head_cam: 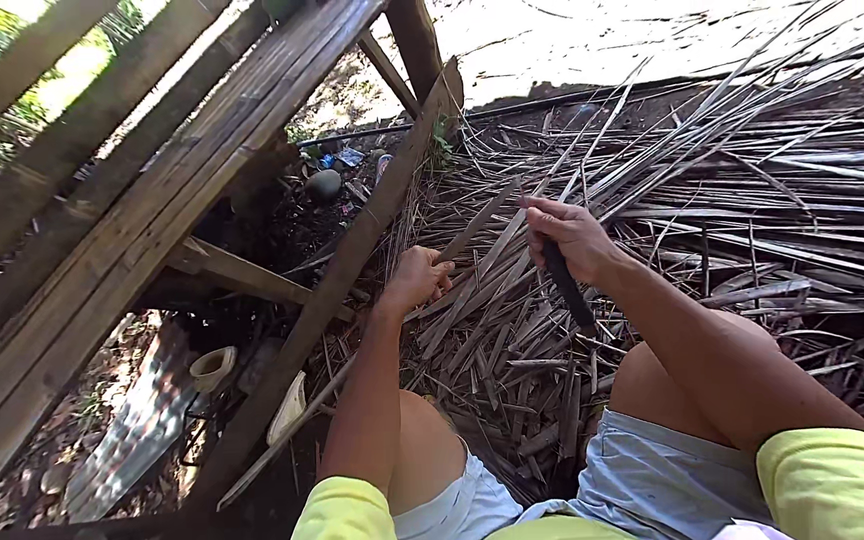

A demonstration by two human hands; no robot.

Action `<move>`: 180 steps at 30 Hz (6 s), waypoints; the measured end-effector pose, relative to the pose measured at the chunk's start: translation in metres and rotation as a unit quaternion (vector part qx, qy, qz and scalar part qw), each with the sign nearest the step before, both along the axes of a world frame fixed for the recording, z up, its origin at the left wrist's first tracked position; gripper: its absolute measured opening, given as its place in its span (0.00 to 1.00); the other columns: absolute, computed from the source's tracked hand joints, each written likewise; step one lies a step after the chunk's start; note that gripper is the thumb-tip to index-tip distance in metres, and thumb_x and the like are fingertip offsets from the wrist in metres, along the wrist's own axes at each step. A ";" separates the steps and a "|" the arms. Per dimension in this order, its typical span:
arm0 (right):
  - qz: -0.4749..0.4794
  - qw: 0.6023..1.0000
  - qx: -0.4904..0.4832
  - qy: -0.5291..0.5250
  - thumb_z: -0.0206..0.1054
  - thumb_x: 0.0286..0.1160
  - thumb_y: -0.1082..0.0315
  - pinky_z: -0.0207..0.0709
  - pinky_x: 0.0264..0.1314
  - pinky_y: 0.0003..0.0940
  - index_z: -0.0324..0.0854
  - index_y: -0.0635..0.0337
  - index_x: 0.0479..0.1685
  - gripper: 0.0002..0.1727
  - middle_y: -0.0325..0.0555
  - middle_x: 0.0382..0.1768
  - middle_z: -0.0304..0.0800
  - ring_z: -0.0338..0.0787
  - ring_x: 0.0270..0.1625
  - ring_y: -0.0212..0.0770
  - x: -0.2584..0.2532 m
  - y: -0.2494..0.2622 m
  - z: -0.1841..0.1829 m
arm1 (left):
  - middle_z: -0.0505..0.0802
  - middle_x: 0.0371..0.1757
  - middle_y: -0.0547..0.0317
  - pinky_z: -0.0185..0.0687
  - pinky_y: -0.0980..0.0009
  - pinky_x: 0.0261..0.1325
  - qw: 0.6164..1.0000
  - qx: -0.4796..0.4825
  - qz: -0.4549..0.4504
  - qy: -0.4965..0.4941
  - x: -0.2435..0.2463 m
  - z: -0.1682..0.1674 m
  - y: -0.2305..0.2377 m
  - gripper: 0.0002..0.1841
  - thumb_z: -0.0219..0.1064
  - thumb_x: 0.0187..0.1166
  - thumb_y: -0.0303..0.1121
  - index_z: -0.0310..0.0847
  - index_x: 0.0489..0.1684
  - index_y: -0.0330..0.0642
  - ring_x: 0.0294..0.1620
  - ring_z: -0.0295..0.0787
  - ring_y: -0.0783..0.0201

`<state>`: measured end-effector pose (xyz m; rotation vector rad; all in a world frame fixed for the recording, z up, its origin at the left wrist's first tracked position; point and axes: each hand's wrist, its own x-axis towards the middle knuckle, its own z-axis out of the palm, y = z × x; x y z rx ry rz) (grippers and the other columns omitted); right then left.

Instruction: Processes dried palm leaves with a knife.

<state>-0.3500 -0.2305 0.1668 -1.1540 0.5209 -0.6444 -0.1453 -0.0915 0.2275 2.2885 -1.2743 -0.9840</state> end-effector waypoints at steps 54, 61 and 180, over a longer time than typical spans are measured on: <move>0.081 0.991 -0.102 0.037 0.62 0.87 0.70 0.72 0.20 0.24 0.64 0.55 0.90 0.31 0.40 0.24 0.84 0.76 0.17 0.29 0.036 0.034 -0.035 | 0.88 0.20 0.60 0.67 0.81 0.17 0.993 -0.058 0.062 0.082 -0.016 -0.002 -0.004 0.11 0.62 0.90 0.31 0.85 0.43 0.30 0.11 0.72 0.76; -0.052 0.999 0.009 -0.005 0.61 0.88 0.70 0.74 0.17 0.22 0.69 0.60 0.85 0.27 0.36 0.21 0.81 0.77 0.15 0.28 0.020 -0.005 -0.023 | 0.88 0.18 0.60 0.67 0.83 0.15 0.974 -0.055 0.023 0.217 -0.003 0.006 0.011 0.10 0.61 0.88 0.26 0.88 0.44 0.28 0.11 0.73 0.78; 0.014 0.999 -0.032 -0.021 0.61 0.87 0.72 0.77 0.20 0.22 0.70 0.62 0.84 0.26 0.35 0.21 0.83 0.79 0.17 0.27 0.028 0.015 -0.029 | 0.88 0.17 0.58 0.66 0.83 0.13 0.968 -0.070 0.074 0.228 -0.005 0.005 0.005 0.10 0.64 0.87 0.27 0.85 0.37 0.29 0.10 0.73 0.77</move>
